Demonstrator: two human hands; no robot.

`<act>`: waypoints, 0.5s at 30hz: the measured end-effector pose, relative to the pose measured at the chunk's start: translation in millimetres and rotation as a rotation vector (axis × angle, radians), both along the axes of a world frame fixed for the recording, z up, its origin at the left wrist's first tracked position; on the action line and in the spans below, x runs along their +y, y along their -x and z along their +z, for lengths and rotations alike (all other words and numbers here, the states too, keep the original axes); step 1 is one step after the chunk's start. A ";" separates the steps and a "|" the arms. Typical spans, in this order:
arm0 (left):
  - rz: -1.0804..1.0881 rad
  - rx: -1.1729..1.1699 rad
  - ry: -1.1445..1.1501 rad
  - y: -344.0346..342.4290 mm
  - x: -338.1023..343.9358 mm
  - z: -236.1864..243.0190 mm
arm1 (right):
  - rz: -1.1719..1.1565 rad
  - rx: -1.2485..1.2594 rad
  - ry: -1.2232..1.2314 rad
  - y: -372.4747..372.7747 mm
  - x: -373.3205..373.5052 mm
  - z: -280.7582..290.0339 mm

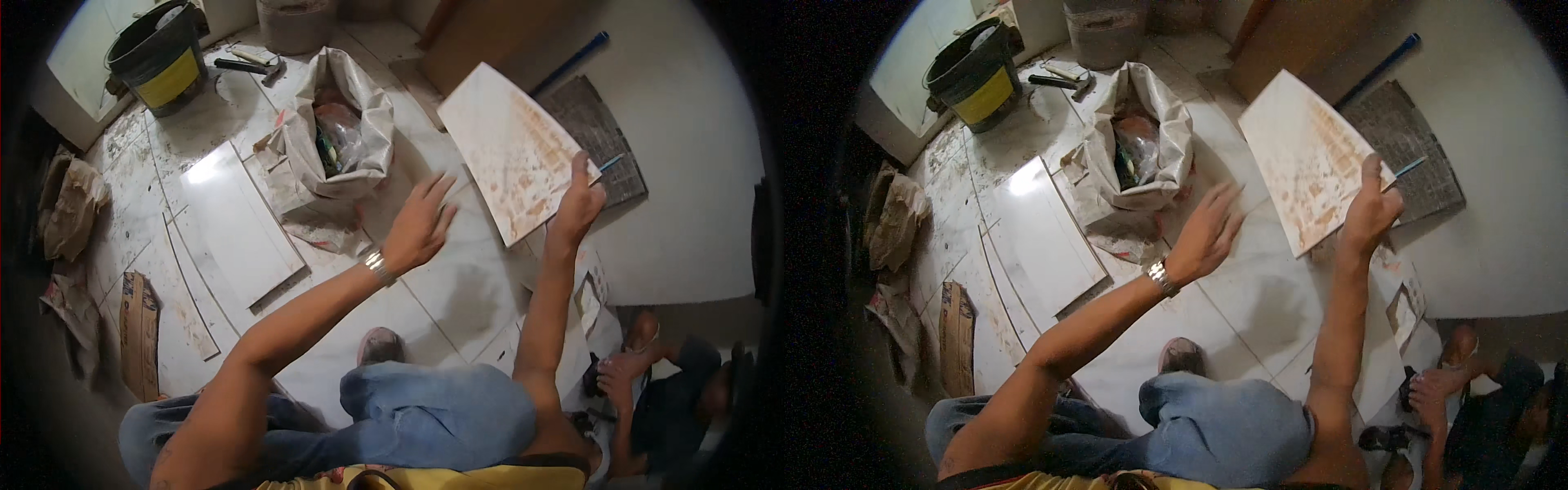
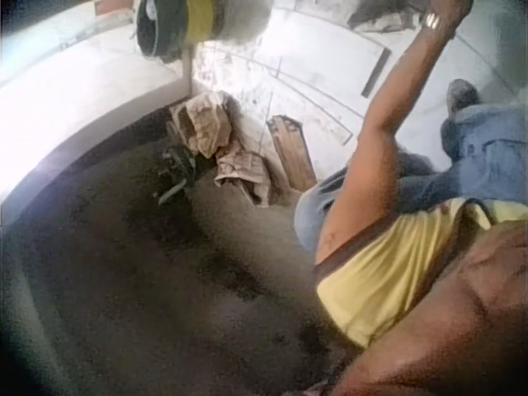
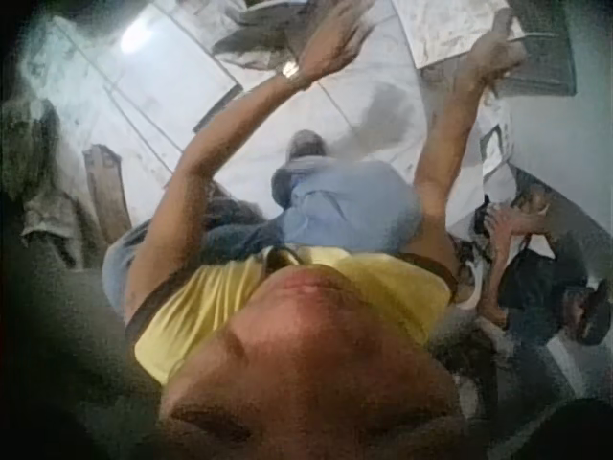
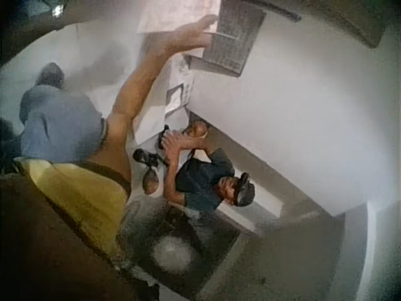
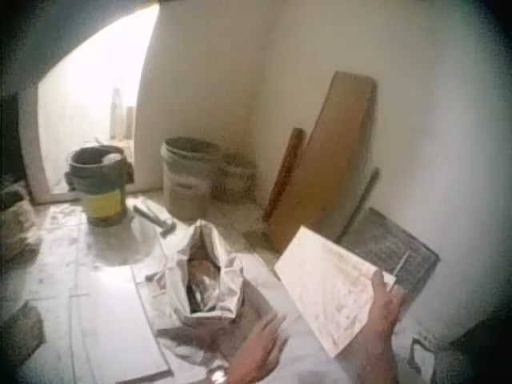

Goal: The person measures tiles using a measuring tape and marks cut lines on them with a pencil.

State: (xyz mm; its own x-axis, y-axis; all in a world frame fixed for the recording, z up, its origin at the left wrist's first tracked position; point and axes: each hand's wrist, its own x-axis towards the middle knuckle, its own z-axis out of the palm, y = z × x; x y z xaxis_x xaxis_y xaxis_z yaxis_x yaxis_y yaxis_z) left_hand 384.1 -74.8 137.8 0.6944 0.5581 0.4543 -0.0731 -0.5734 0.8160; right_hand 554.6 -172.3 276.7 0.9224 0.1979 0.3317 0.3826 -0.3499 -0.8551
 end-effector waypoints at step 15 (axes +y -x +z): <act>-0.047 0.332 -0.537 -54.5 54.5 65.1 | 0.006 0.301 -0.589 38.9 -11.2 20.0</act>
